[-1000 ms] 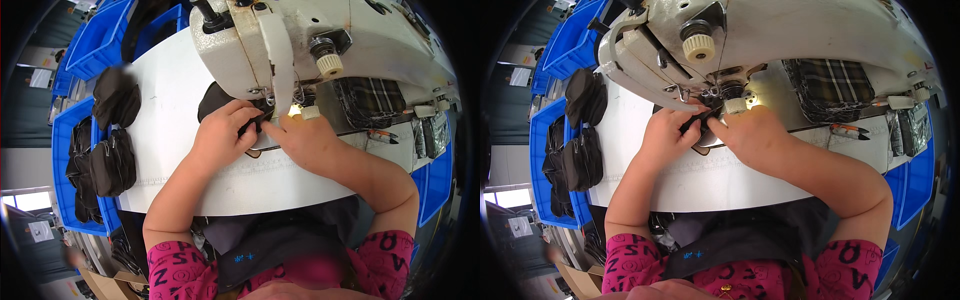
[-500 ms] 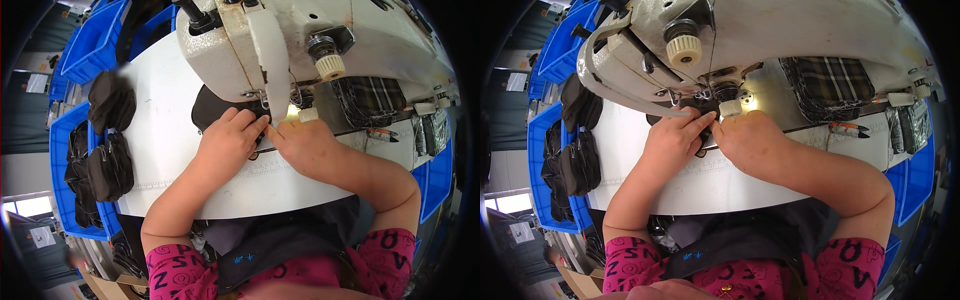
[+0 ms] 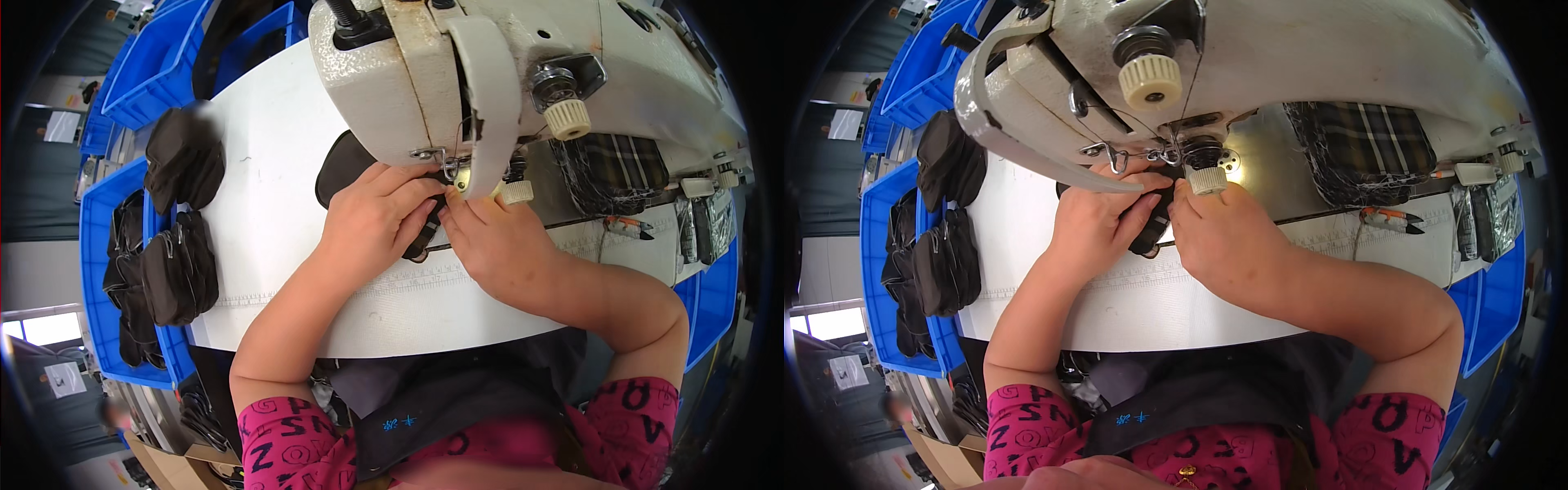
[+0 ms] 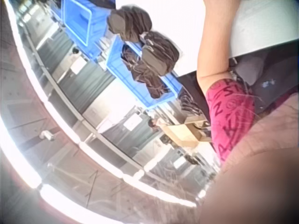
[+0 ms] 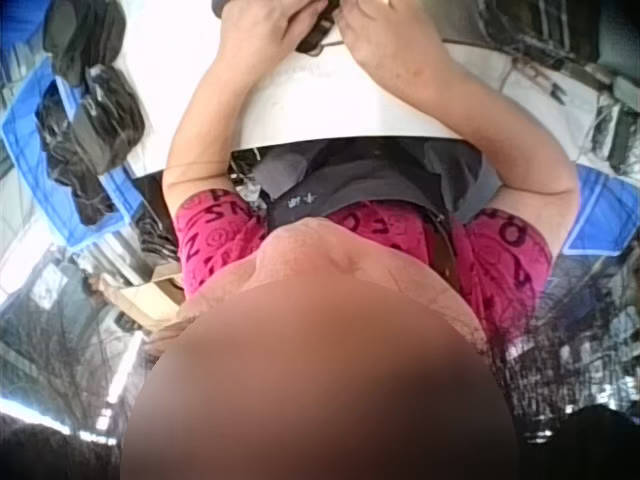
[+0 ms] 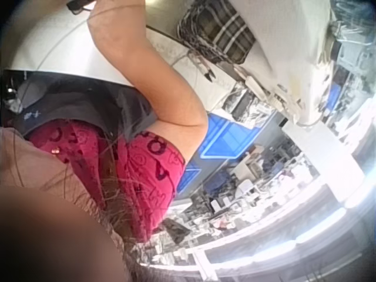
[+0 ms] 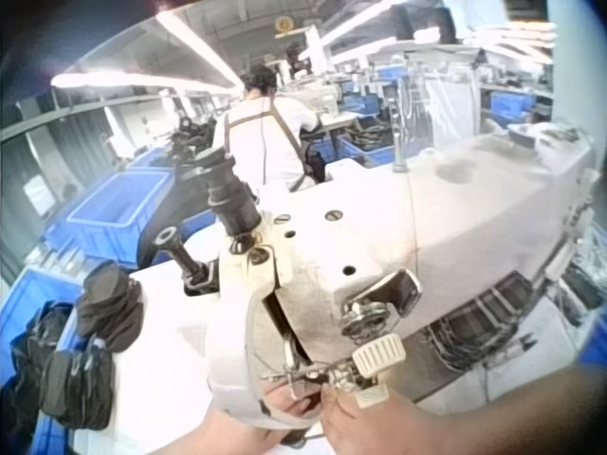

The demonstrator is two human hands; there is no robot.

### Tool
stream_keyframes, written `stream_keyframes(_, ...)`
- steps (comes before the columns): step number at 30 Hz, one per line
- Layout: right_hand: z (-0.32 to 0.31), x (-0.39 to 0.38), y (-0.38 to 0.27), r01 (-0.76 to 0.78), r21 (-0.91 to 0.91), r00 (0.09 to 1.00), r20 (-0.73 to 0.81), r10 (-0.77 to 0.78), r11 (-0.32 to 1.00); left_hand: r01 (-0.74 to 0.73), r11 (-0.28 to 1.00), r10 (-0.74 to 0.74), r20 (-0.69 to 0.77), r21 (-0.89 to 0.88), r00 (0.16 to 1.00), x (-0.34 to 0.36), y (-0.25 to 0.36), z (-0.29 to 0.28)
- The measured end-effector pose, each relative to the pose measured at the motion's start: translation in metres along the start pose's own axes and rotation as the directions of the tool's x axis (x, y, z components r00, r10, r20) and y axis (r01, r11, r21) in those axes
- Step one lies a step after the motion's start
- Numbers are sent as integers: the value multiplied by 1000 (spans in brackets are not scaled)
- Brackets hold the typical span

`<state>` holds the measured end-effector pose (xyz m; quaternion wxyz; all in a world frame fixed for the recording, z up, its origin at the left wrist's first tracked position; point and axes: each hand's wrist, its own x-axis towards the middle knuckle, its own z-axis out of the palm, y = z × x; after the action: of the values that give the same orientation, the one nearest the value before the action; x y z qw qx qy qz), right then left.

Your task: Sewing a small black leather or fabric pouch using an industrial sewing machine.

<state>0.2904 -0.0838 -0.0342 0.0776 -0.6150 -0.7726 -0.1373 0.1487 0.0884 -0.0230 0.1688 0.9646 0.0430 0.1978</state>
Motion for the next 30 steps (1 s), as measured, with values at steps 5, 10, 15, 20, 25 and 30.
stream_keyframes(5,0,1,0,39,-46,999,-20,-40,998,-35,985,42,-39,170,998,1,5,3)
stream_keyframes(10,-1,2,2,41,-29,998,-37,-42,999,-46,949,55,-23,311,998,2,13,5)
stream_keyframes(15,0,2,2,23,24,1000,-4,-23,999,-18,927,19,1,375,1000,0,17,7)
stream_keyframes(20,-2,2,4,-2,35,1000,16,2,999,-34,923,41,-10,383,999,-2,17,9)
stream_keyframes(25,5,2,6,-19,51,1000,13,18,999,-30,923,45,-30,383,999,-1,16,12)
stream_keyframes(30,14,3,7,-118,66,991,-54,122,991,-37,924,66,-64,380,996,-3,14,12)
